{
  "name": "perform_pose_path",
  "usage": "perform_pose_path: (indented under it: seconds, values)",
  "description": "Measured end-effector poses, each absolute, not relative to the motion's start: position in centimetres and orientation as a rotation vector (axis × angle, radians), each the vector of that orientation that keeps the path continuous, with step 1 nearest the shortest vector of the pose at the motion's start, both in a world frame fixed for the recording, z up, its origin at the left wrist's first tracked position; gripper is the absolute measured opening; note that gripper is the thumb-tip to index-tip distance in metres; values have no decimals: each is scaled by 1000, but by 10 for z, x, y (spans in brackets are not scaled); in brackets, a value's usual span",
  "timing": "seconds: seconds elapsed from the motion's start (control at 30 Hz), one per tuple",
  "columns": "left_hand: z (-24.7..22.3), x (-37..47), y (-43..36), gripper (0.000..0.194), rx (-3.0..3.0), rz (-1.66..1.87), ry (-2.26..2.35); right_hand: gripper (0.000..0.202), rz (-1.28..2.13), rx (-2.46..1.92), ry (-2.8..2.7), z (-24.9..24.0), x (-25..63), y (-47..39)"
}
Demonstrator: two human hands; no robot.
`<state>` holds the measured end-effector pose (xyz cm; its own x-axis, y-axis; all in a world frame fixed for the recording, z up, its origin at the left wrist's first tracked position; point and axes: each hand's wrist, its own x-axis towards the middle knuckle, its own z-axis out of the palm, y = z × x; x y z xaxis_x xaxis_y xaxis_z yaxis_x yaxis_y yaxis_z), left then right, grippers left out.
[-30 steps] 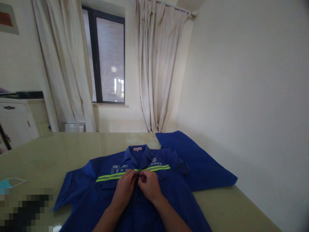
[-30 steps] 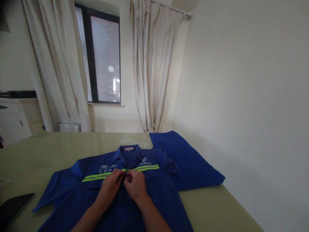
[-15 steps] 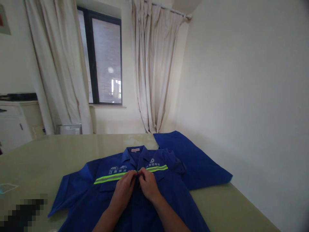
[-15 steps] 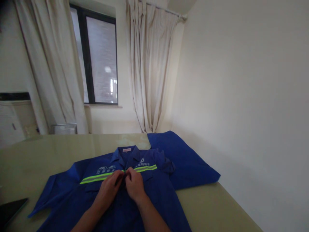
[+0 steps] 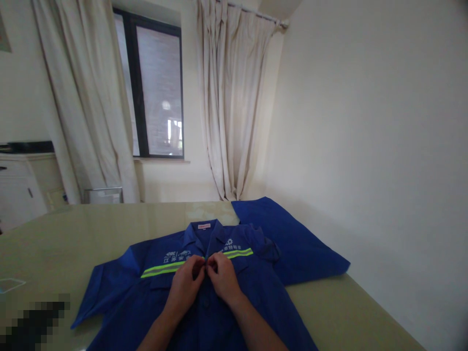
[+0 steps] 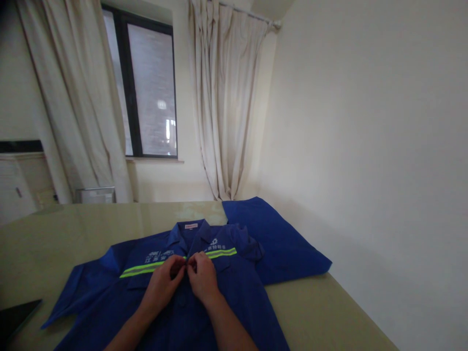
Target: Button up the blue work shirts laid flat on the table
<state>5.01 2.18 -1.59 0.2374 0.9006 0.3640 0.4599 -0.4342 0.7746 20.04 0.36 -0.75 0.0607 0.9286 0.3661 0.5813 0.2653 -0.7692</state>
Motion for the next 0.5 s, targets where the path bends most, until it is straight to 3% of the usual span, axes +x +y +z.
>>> perform_pose_path:
  seconds: [0.5]
  values:
    - [-10, 55, 19, 14, 2094, 993, 1376, 17, 379, -1530, -1735, -5, 199, 0]
